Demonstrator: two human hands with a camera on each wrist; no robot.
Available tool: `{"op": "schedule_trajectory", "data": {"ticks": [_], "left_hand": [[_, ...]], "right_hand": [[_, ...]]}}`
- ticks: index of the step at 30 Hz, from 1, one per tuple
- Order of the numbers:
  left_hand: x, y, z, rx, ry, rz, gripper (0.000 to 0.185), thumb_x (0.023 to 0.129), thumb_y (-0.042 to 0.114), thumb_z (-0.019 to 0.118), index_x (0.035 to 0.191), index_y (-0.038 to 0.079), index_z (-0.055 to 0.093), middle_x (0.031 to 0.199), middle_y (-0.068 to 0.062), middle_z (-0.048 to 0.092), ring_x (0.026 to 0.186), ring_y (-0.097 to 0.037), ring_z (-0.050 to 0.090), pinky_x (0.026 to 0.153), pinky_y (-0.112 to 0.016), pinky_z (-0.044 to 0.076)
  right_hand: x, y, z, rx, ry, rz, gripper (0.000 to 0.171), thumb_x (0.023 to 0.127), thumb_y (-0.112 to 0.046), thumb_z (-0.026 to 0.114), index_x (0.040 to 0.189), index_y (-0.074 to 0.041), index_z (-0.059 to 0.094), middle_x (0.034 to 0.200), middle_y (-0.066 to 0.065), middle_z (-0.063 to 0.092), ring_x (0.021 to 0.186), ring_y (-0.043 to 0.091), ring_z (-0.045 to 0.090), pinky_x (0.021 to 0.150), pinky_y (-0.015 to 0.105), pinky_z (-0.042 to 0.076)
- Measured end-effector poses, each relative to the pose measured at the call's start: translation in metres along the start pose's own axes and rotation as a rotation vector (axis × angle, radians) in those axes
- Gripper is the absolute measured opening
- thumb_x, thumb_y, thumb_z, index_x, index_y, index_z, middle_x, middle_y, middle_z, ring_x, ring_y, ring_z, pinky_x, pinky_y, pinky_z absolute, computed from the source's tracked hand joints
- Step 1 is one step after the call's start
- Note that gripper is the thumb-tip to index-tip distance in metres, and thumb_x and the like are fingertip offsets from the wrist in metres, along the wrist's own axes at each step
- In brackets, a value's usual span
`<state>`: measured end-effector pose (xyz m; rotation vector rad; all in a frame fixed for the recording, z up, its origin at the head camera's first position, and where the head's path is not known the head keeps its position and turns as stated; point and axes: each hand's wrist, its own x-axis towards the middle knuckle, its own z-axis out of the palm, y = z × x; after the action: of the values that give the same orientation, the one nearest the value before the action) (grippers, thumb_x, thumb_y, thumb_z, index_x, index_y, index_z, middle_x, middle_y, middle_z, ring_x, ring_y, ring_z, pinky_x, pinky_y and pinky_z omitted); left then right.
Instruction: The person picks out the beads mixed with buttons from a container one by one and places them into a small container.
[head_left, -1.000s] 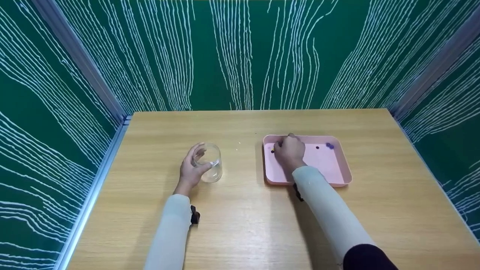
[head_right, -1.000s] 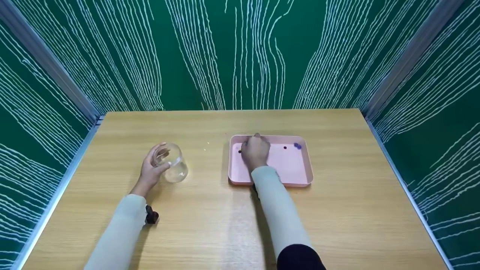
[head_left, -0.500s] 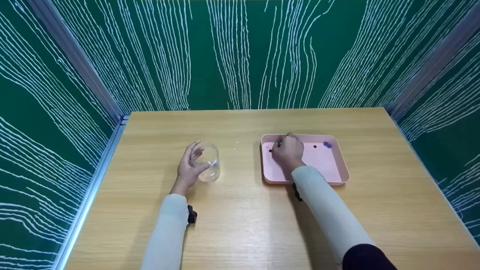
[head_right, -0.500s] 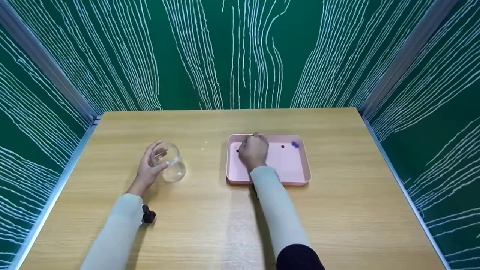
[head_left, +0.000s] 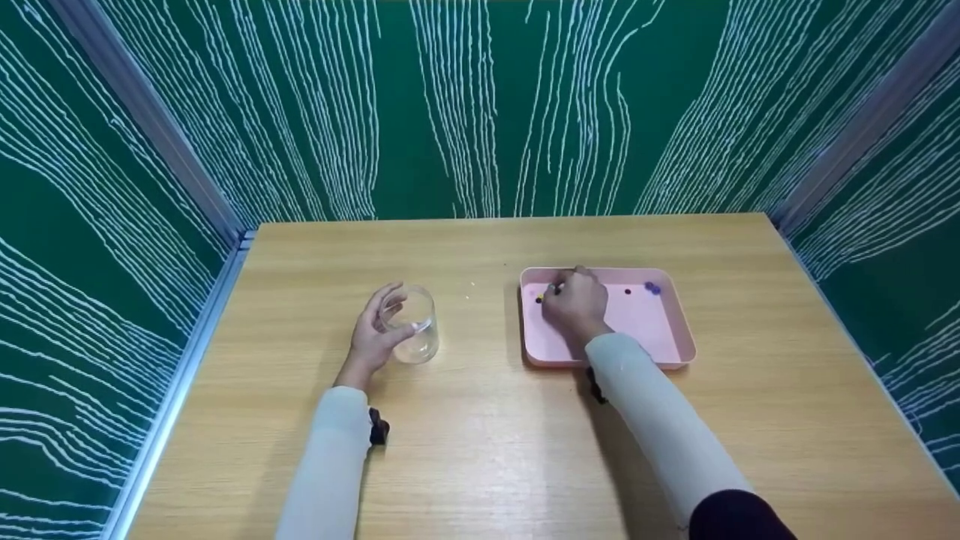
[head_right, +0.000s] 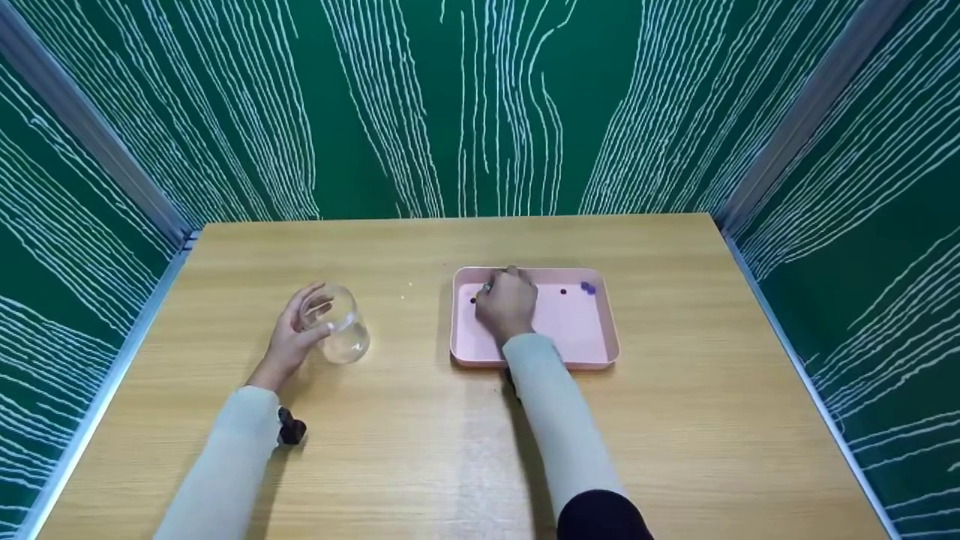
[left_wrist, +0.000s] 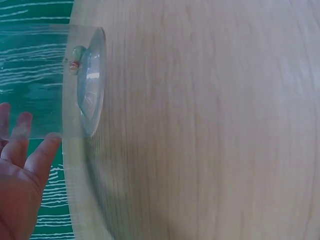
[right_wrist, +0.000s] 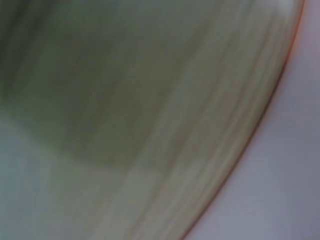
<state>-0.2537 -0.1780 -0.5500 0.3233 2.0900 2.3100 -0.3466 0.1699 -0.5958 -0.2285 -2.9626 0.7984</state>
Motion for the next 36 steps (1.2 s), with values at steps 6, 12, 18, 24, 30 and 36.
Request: {"op": "schedule_trajectory", "data": {"ticks": [6,12,18,24,30,36], "left_hand": [[0.001,0.000,0.001,0.000,0.015,-0.014,0.076,0.075,-0.010,0.066,0.143,-0.004,0.034,0.143,-0.035,0.036,0.138,-0.048,0.031,0.120,-0.054,0.020],[-0.001,0.001,-0.001,0.027,0.007,-0.072,0.076,0.077,-0.002,0.069,0.145,0.003,0.035,0.146,-0.030,0.035,0.140,-0.045,0.029,0.119,-0.059,0.016],[-0.001,0.003,-0.001,0.032,0.013,-0.085,0.074,0.076,-0.002,0.070,0.143,0.005,0.038,0.146,-0.030,0.036,0.140,-0.046,0.029,0.119,-0.059,0.018],[0.002,-0.005,-0.004,0.059,0.023,-0.083,0.075,0.076,-0.003,0.070,0.143,0.007,0.038,0.145,-0.026,0.039,0.140,-0.045,0.031,0.118,-0.058,0.023],[0.007,-0.020,-0.008,0.065,0.046,-0.057,0.077,0.075,-0.005,0.070,0.143,0.013,0.040,0.142,-0.022,0.043,0.138,-0.044,0.035,0.117,-0.056,0.025],[0.006,-0.020,-0.006,0.057,0.054,-0.053,0.075,0.075,-0.006,0.071,0.142,0.009,0.040,0.143,-0.023,0.043,0.138,-0.046,0.034,0.117,-0.058,0.025]], "right_hand": [[-0.002,-0.002,-0.003,0.040,-0.022,0.020,0.017,0.084,-0.030,0.064,0.097,-0.020,0.067,0.097,0.000,0.052,0.091,0.023,0.051,0.085,0.040,0.049],[-0.005,-0.002,-0.006,-0.010,0.070,-0.104,0.019,0.081,-0.028,0.061,0.089,-0.013,0.071,0.089,0.003,0.057,0.084,0.024,0.053,0.077,0.041,0.048],[-0.007,-0.004,-0.009,-0.001,0.055,-0.125,0.022,0.081,-0.029,0.063,0.094,-0.013,0.072,0.089,0.003,0.057,0.084,0.024,0.052,0.075,0.039,0.046],[-0.008,-0.005,-0.011,0.009,0.038,-0.099,0.020,0.082,-0.030,0.065,0.095,-0.016,0.072,0.089,0.003,0.054,0.085,0.023,0.050,0.074,0.037,0.044],[-0.008,-0.003,-0.012,0.041,0.029,-0.066,0.016,0.082,-0.029,0.065,0.093,-0.017,0.070,0.091,0.003,0.053,0.087,0.023,0.049,0.076,0.037,0.044],[-0.010,-0.001,-0.011,0.041,0.051,-0.078,0.015,0.083,-0.029,0.063,0.091,-0.017,0.068,0.090,0.003,0.054,0.085,0.024,0.050,0.077,0.038,0.045]]}}
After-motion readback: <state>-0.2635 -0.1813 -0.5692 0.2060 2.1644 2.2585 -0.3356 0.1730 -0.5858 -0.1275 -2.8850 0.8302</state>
